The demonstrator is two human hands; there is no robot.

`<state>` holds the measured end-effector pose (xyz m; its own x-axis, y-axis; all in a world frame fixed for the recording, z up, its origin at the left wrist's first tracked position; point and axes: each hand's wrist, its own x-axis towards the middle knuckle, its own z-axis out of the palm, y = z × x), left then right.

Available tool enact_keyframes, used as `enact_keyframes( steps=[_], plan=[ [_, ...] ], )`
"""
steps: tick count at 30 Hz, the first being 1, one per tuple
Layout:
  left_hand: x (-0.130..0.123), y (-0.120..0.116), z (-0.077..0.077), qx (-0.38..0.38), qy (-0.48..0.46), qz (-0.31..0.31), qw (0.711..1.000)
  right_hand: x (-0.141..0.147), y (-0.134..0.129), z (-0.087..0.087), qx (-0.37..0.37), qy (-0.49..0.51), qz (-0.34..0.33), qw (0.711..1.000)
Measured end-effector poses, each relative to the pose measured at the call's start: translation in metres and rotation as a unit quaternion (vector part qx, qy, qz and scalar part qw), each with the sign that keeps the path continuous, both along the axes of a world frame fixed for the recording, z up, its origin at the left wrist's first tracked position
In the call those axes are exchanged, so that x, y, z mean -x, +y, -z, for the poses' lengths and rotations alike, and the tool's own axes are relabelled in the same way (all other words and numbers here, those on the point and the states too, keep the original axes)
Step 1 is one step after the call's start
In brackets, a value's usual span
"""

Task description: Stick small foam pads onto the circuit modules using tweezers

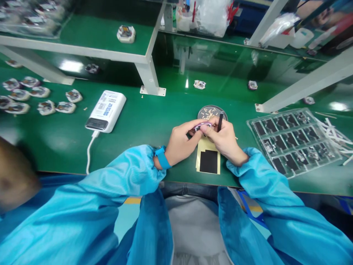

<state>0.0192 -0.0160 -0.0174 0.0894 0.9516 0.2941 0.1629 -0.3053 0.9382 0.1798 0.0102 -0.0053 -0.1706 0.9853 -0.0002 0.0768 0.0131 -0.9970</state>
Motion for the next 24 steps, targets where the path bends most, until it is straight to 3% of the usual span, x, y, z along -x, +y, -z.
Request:
enact_keyframes(
  steps=[9, 13, 17, 20, 24],
  plan=[
    [-0.005, 0.006, 0.0, 0.003, 0.001, -0.016, 1.0, 0.001, 0.004, 0.005, -0.025, -0.025, 0.03, 0.999],
    [-0.005, 0.013, 0.005, 0.069, -0.093, 0.039, 0.993, -0.001, 0.007, -0.002, -0.032, -0.07, 0.031, 0.997],
    [0.001, 0.013, 0.0, 0.127, -0.166, 0.088, 0.974, -0.008, 0.0, -0.011, -0.002, -0.048, -0.026, 0.999],
    [0.006, 0.007, -0.006, 0.129, -0.152, 0.09, 0.976, -0.013, -0.006, -0.011, 0.019, -0.001, -0.049, 0.999],
    [0.01, -0.001, -0.011, 0.077, -0.095, 0.069, 0.99, -0.015, -0.011, -0.007, 0.053, 0.036, -0.05, 0.997]
  ],
)
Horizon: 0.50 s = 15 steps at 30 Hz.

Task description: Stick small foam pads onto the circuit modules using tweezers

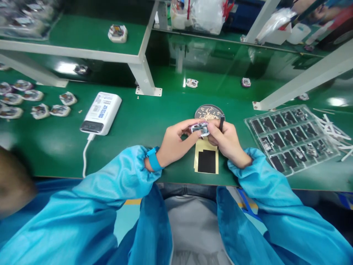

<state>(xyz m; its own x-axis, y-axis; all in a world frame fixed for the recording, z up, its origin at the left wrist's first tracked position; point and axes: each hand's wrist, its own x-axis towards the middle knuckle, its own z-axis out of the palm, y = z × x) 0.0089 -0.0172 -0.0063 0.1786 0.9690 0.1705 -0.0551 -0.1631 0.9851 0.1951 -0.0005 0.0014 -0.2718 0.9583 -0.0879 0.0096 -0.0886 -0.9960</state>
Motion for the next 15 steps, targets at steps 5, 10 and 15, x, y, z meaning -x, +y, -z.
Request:
enact_keyframes(
  steps=[5, 10, 15],
  plan=[
    [0.001, -0.004, -0.005, -0.045, 0.019, -0.007, 0.999, 0.001, -0.003, 0.0, 0.028, 0.046, -0.02, 0.998],
    [0.001, -0.005, -0.009, -0.017, -0.025, 0.019, 0.999, 0.002, -0.005, -0.001, 0.04, 0.065, -0.036, 0.996],
    [0.001, -0.006, -0.012, 0.023, -0.058, 0.036, 0.997, 0.003, -0.006, -0.002, 0.039, 0.086, -0.046, 0.994]
  ],
)
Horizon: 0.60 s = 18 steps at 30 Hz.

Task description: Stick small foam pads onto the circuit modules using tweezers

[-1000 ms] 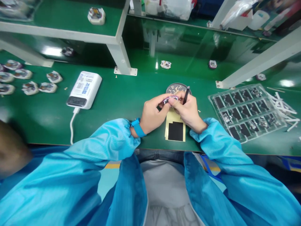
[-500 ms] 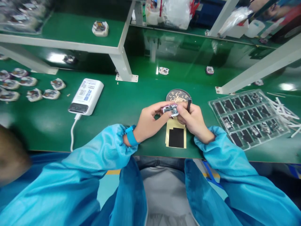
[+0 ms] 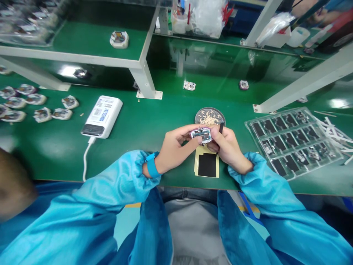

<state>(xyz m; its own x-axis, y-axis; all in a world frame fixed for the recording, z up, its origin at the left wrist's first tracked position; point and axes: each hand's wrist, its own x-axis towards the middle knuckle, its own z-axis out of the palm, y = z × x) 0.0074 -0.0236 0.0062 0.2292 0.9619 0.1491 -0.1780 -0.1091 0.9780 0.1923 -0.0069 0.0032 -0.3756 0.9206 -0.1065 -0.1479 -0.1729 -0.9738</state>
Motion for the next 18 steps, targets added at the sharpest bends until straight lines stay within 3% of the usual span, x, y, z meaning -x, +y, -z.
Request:
enact_keyframes(
  steps=[7, 11, 15, 18],
  plan=[
    [-0.001, 0.001, 0.001, 0.014, -0.004, 0.009, 1.0, 0.002, 0.002, 0.001, -0.001, -0.02, 0.023, 1.0],
    [0.011, 0.005, 0.011, 0.026, 0.114, 0.0, 0.993, -0.004, 0.009, -0.003, -0.055, -0.071, 0.085, 0.992],
    [0.037, 0.007, 0.024, -0.061, 0.343, -0.031, 0.937, -0.017, 0.009, -0.006, -0.15, -0.142, 0.181, 0.962],
    [0.055, 0.005, 0.031, -0.14, 0.452, -0.085, 0.877, -0.02, 0.002, -0.007, -0.168, -0.193, 0.153, 0.955]
  ],
)
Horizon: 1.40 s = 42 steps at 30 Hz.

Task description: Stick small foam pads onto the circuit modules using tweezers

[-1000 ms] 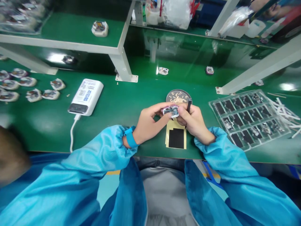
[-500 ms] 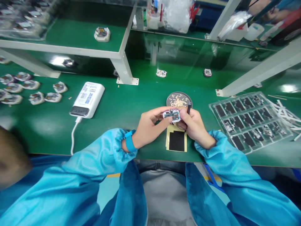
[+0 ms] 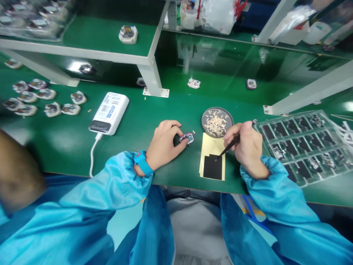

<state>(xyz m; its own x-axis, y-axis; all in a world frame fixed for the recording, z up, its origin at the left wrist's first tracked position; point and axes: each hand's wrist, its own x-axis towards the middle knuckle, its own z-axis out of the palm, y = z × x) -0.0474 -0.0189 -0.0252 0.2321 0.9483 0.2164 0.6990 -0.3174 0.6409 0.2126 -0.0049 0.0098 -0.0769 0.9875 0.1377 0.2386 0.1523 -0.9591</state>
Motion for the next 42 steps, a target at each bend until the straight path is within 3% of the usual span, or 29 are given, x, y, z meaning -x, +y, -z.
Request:
enact_keyframes(
  steps=[4, 10, 13, 21, 24, 29, 34, 37, 40, 42],
  plan=[
    [0.01, -0.007, 0.002, -0.036, 0.02, -0.005, 0.999, 0.01, -0.008, 0.0, -0.054, -0.105, -0.076, 0.99],
    [0.009, -0.015, 0.001, -0.066, 0.078, 0.057, 0.993, 0.02, -0.01, 0.008, -0.167, -0.154, -0.102, 0.968],
    [0.009, -0.015, 0.002, -0.083, 0.117, 0.061, 0.988, 0.021, -0.007, 0.004, -0.172, -0.182, -0.121, 0.96],
    [0.008, -0.016, 0.001, -0.12, 0.163, 0.045, 0.978, 0.04, 0.006, -0.028, -0.142, -0.286, -0.206, 0.925],
    [0.007, -0.018, 0.0, -0.119, 0.165, 0.042, 0.978, 0.034, 0.002, -0.017, -0.184, -0.268, -0.236, 0.916],
    [0.007, -0.017, -0.001, -0.112, 0.171, 0.048, 0.978, 0.002, -0.015, 0.018, -0.26, -0.216, -0.277, 0.899],
    [0.008, -0.017, -0.002, -0.112, 0.176, 0.049, 0.977, -0.016, -0.018, 0.025, -0.273, -0.268, -0.31, 0.87],
    [0.008, -0.017, 0.0, -0.114, 0.161, 0.055, 0.979, -0.013, -0.015, 0.022, -0.257, -0.234, -0.287, 0.893],
    [0.008, -0.017, 0.002, -0.117, 0.149, 0.057, 0.98, -0.008, -0.011, 0.015, -0.241, -0.146, -0.203, 0.938],
    [0.009, -0.015, 0.002, -0.117, 0.147, 0.056, 0.981, -0.007, -0.008, 0.005, -0.239, -0.119, -0.15, 0.952]
  ],
)
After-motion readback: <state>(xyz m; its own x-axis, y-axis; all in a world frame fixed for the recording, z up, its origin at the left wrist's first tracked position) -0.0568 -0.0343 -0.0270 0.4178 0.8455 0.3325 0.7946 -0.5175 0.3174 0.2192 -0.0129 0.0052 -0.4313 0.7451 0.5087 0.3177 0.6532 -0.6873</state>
